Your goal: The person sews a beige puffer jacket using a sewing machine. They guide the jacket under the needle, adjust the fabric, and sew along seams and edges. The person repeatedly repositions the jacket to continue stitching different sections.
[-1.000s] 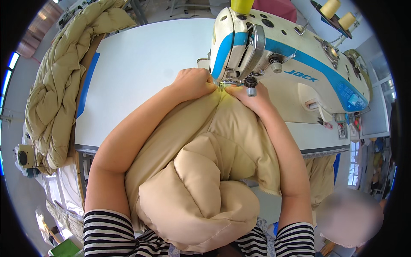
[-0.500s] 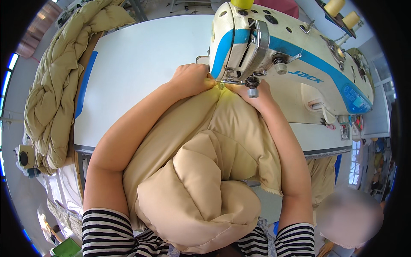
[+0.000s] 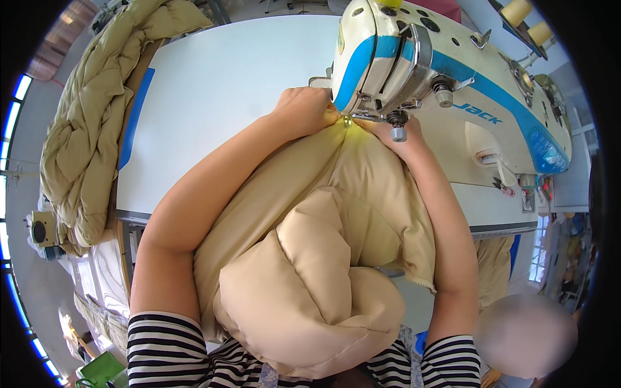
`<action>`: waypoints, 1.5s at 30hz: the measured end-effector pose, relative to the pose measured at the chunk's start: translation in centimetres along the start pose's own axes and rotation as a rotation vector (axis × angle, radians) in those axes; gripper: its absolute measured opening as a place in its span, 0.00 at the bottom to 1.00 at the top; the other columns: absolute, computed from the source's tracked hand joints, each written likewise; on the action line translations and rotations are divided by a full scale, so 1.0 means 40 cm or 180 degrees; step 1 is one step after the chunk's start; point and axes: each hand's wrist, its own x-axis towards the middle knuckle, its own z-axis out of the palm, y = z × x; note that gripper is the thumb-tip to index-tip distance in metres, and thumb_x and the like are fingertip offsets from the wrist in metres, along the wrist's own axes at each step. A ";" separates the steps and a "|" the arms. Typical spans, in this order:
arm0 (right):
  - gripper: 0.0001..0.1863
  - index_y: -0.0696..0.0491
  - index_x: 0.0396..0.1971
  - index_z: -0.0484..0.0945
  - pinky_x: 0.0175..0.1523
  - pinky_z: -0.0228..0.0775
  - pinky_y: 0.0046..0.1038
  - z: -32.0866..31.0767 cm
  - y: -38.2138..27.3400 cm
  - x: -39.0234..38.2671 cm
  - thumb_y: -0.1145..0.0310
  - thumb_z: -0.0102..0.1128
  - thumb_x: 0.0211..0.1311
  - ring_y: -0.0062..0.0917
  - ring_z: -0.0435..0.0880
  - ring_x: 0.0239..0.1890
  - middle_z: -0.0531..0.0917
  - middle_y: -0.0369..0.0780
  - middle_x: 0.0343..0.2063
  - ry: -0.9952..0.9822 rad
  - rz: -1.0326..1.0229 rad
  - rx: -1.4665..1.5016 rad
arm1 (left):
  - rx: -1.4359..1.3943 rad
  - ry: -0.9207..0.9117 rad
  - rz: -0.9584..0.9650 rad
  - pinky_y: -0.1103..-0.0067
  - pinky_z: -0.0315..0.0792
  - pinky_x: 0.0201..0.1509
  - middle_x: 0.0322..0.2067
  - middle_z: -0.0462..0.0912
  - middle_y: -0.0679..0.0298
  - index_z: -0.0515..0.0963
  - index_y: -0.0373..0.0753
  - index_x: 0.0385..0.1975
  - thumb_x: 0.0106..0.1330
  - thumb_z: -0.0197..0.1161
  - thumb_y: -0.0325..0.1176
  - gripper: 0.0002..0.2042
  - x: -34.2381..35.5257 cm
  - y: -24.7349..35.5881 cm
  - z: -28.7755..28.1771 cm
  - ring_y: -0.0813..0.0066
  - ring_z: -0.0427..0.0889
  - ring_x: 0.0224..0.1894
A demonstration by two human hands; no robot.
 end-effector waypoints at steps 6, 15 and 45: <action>0.36 0.62 0.28 0.82 0.50 0.71 0.42 0.004 0.010 -0.001 0.36 0.64 0.50 0.52 0.79 0.43 0.82 0.55 0.33 -0.0071 0.0124 0.0046 | 0.0000 -0.0051 -0.0047 0.62 0.74 0.50 0.35 0.85 0.48 0.79 0.36 0.43 0.61 0.61 0.48 0.21 -0.004 0.006 0.006 0.48 0.83 0.42; 0.33 0.58 0.31 0.84 0.48 0.72 0.44 -0.029 -0.040 -0.009 0.36 0.64 0.49 0.50 0.82 0.40 0.84 0.53 0.31 -0.0034 0.0251 0.0142 | 0.0152 0.0034 -0.0007 0.62 0.74 0.48 0.37 0.85 0.50 0.81 0.42 0.43 0.63 0.59 0.48 0.18 0.007 -0.006 0.016 0.49 0.83 0.42; 0.07 0.55 0.39 0.78 0.32 0.60 0.16 -0.389 -0.359 -0.380 0.68 0.62 0.65 0.07 0.68 0.26 0.75 0.26 0.23 -0.1517 -0.0888 0.2764 | 0.0140 -0.0072 0.0039 0.67 0.74 0.36 0.25 0.81 0.57 0.81 0.36 0.28 0.55 0.62 0.26 0.04 -0.773 0.090 -0.300 0.56 0.80 0.31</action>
